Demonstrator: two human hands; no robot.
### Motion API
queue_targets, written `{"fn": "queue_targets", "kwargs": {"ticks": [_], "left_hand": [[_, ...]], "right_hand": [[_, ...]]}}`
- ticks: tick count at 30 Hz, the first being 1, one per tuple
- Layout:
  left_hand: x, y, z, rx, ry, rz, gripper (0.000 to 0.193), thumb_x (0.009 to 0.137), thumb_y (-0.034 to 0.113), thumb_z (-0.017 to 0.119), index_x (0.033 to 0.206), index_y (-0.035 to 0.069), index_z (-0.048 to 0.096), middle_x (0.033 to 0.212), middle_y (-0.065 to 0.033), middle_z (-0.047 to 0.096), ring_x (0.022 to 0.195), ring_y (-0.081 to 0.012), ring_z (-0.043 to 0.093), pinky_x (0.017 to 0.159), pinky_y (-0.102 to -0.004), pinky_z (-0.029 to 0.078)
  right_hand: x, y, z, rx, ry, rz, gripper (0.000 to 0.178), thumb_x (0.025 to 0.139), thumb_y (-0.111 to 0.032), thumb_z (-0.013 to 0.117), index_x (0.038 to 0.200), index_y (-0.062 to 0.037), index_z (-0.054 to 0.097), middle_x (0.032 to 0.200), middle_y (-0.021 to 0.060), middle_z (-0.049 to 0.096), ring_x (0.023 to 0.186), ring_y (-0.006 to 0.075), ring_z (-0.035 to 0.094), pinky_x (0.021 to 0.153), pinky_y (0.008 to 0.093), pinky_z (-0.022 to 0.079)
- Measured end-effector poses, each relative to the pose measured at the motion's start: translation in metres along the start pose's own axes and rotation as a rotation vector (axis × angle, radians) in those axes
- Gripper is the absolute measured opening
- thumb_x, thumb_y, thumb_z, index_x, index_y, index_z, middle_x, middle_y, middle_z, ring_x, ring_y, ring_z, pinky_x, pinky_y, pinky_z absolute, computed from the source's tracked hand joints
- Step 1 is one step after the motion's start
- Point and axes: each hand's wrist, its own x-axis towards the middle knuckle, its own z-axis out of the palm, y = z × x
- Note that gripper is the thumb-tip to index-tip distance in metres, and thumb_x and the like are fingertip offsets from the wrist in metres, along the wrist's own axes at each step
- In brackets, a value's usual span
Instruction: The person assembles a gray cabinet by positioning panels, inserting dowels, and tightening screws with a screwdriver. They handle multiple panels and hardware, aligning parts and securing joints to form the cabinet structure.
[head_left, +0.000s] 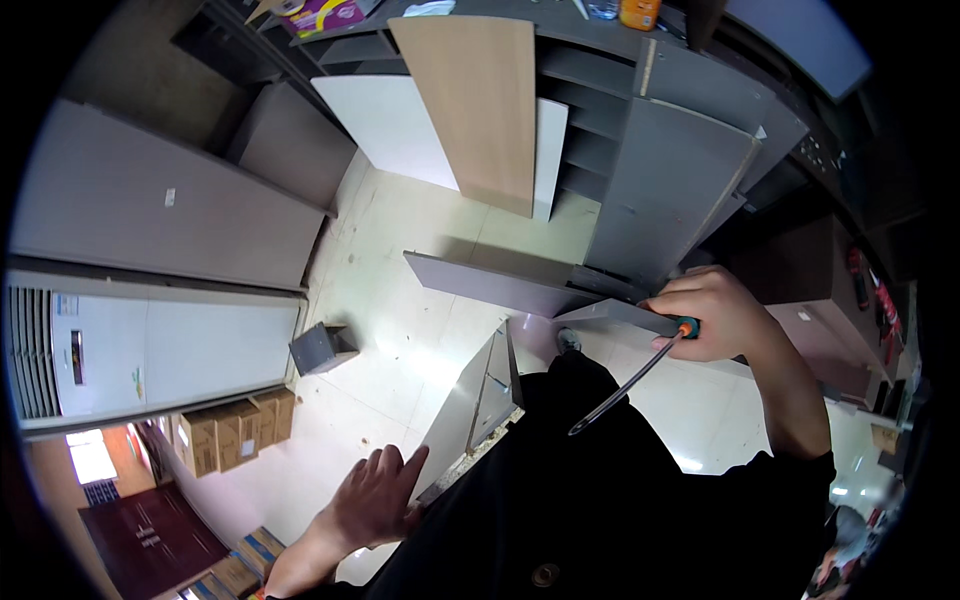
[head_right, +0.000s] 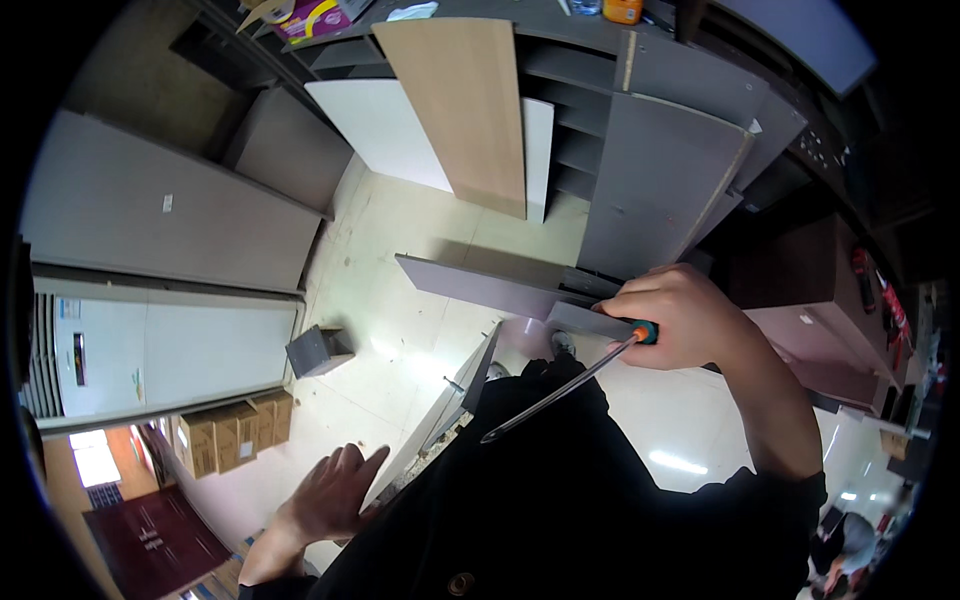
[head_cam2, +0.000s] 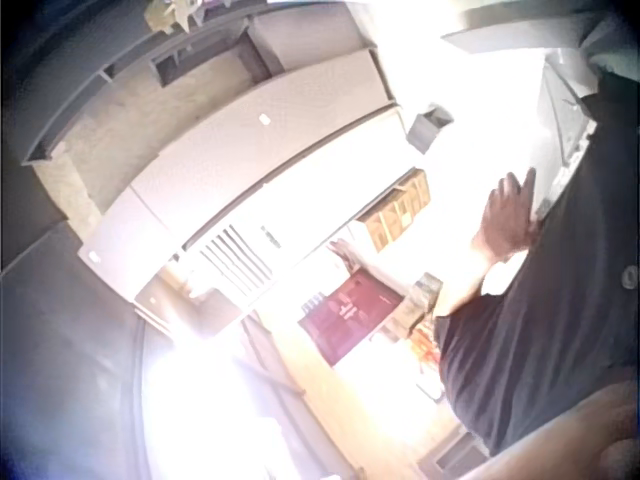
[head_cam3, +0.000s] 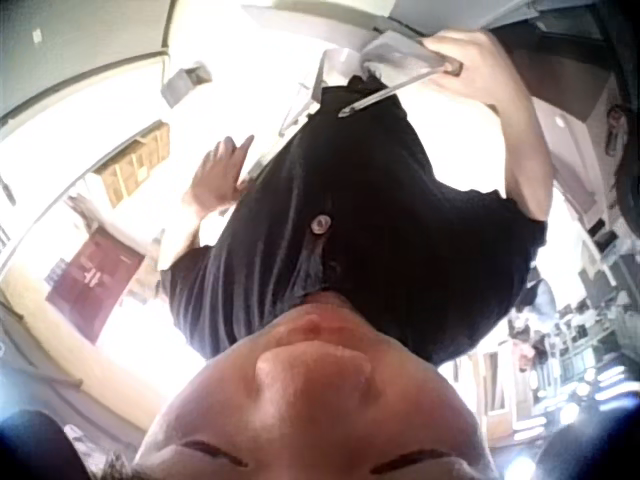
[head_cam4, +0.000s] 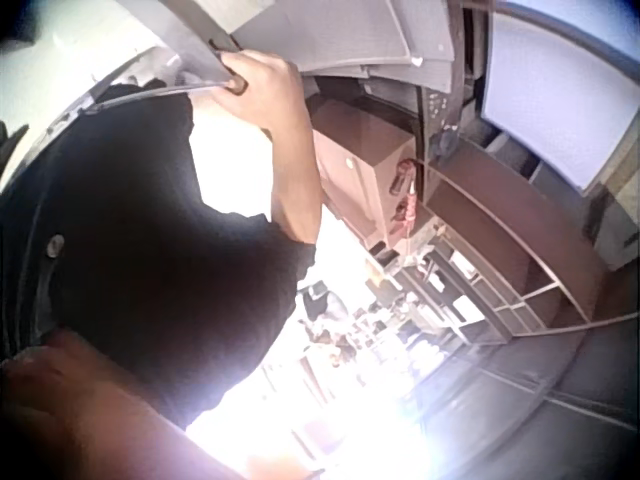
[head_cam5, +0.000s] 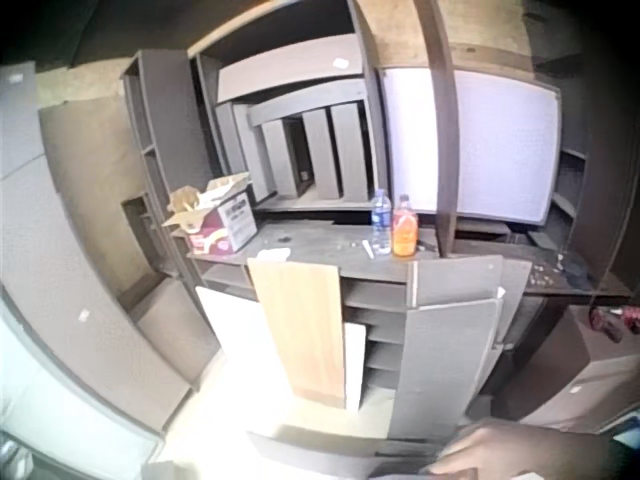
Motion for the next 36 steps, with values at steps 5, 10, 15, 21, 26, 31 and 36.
{"fn": "queue_targets", "kwargs": {"ticks": [5, 10, 15, 21, 26, 31, 36], "left_hand": [[-0.014, 0.006, 0.025, -0.2, 0.154, -0.099, 0.05, 0.076, 0.01, 0.067, 0.125, 0.003, 0.059, 0.097, -0.0155, 0.051, 0.091, -0.0292, 0.056, 0.079, -0.0412, 0.048], [-0.005, -0.003, 0.056, -0.153, 0.4, -0.206, 0.039, 0.069, 0.013, 0.071, 0.106, 0.003, 0.062, 0.095, -0.0144, 0.049, 0.087, -0.0293, 0.054, 0.075, -0.0421, 0.048], [0.019, -0.037, 0.055, -0.167, 0.676, -0.317, 0.029, 0.067, 0.014, 0.08, 0.087, 0.002, 0.065, 0.079, -0.0118, 0.052, 0.071, -0.0298, 0.056, 0.064, -0.0397, 0.05], [0.031, -0.075, 0.037, -0.183, 0.74, -0.326, 0.024, 0.072, 0.019, 0.08, 0.073, 0.001, 0.064, 0.074, -0.0121, 0.053, 0.065, -0.0312, 0.058, 0.061, -0.0414, 0.05], [0.033, -0.079, 0.035, -0.177, 0.745, -0.338, 0.024, 0.071, 0.018, 0.08, 0.072, 0.001, 0.063, 0.073, -0.0117, 0.052, 0.064, -0.031, 0.057, 0.059, -0.0416, 0.049], [0.03, -0.067, 0.041, -0.229, 0.712, -0.373, 0.024, 0.069, 0.015, 0.08, 0.078, -0.001, 0.065, 0.078, -0.0146, 0.055, 0.071, -0.034, 0.059, 0.065, -0.0425, 0.049], [0.03, -0.057, 0.044, -0.22, 0.744, -0.356, 0.025, 0.068, 0.014, 0.08, 0.077, -0.002, 0.063, 0.078, -0.0149, 0.054, 0.071, -0.0354, 0.058, 0.064, -0.0437, 0.048]], "right_hand": [[0.005, 0.001, -0.008, -0.037, -0.002, 0.039, 0.036, 0.062, -0.014, 0.083, 0.094, -0.001, 0.072, 0.073, 0.0106, 0.065, 0.063, 0.0279, 0.063, 0.061, 0.0353, 0.05], [0.009, 0.002, -0.012, -0.114, 0.025, 0.018, 0.033, 0.062, -0.017, 0.084, 0.088, -0.0025, 0.072, 0.075, 0.0107, 0.064, 0.065, 0.0294, 0.063, 0.063, 0.036, 0.05], [0.008, 0.013, -0.032, -0.432, -0.026, 0.097, 0.033, 0.062, -0.022, 0.084, 0.079, -0.002, 0.064, 0.073, 0.0118, 0.061, 0.068, 0.0319, 0.06, 0.062, 0.0396, 0.047], [0.027, 0.034, -0.054, -0.677, 0.004, 0.316, 0.032, 0.071, -0.026, 0.081, 0.075, -0.002, 0.06, 0.074, 0.0146, 0.061, 0.074, 0.036, 0.06, 0.065, 0.0441, 0.047], [0.043, 0.059, -0.068, -0.723, 0.012, 0.452, 0.037, 0.082, -0.037, 0.074, 0.082, -0.0009, 0.065, 0.079, 0.0168, 0.065, 0.08, 0.0368, 0.063, 0.071, 0.0447, 0.049], [0.059, 0.068, -0.075, -0.766, -0.007, 0.608, 0.041, 0.087, -0.043, 0.069, 0.088, -0.0021, 0.069, 0.084, 0.0181, 0.067, 0.088, 0.0362, 0.065, 0.076, 0.0447, 0.051], [0.067, 0.095, -0.082, -0.873, 0.026, 0.601, 0.041, 0.09, -0.044, 0.066, 0.091, -0.0039, 0.069, 0.089, 0.0175, 0.069, 0.09, 0.036, 0.066, 0.078, 0.0455, 0.052]]}}
